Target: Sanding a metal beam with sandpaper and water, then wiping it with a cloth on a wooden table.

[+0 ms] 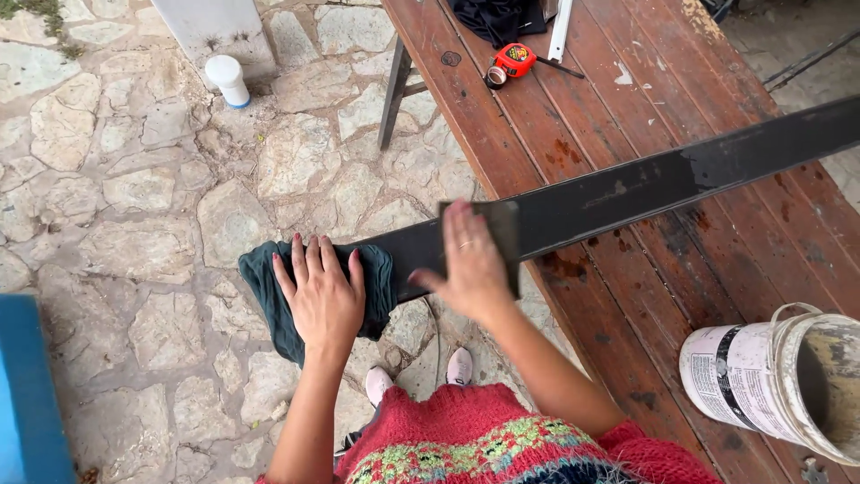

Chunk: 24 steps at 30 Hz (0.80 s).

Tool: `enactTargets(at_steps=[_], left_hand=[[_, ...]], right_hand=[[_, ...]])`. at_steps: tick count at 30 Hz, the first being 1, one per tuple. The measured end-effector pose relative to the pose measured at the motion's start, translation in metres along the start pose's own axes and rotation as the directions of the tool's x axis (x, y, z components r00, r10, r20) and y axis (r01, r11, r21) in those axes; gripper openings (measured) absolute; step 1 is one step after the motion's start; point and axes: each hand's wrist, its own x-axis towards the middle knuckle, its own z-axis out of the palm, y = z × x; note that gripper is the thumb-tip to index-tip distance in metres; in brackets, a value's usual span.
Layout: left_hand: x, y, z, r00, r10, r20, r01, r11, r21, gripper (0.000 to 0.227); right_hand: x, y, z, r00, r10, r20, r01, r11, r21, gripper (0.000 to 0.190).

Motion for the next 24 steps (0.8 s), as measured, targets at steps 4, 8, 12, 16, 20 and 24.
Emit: enactTargets(at_steps=[4,8,12,16,20,24], left_hand=[[-0.004,0.001,-0.006,1.0,-0.002,0.004,0.002,1.0,-0.005,0.049],[-0.001,0.001,-0.003,1.0,0.011,-0.004,-0.011,1.0,0.024,0.051],[-0.003,-0.002,0.001,1.0,0.017,0.007,-0.017,1.0,0.022,0.053],[-0.002,0.0,-0.004,1.0,0.011,0.014,-0.011,1.0,0.017,0.052],[-0.003,-0.001,-0.004,1.0,0.008,0.016,-0.008,1.0,0.022,0.052],[-0.003,0.0,0.0,1.0,0.014,0.01,-0.014,0.999,0.034,0.052]], right_hand=[[-0.04,0.013,0.004,0.994,-0.074,0.086,0.064,0.991,0.119,0.124],[-0.01,0.097,-0.009,0.884,0.466,0.036,-0.462,0.882,-0.094,0.103],[0.009,-0.018,-0.002,0.993,0.121,-0.019,-0.121,0.993,-0.014,0.111],[-0.03,-0.022,0.007,0.994,-0.036,0.106,0.017,0.985,0.173,0.125],[-0.027,0.104,-0.007,0.899,0.435,0.056,-0.432,0.9,-0.056,0.105],[0.0,0.027,-0.006,0.976,0.217,-0.035,-0.217,0.976,-0.026,0.106]])
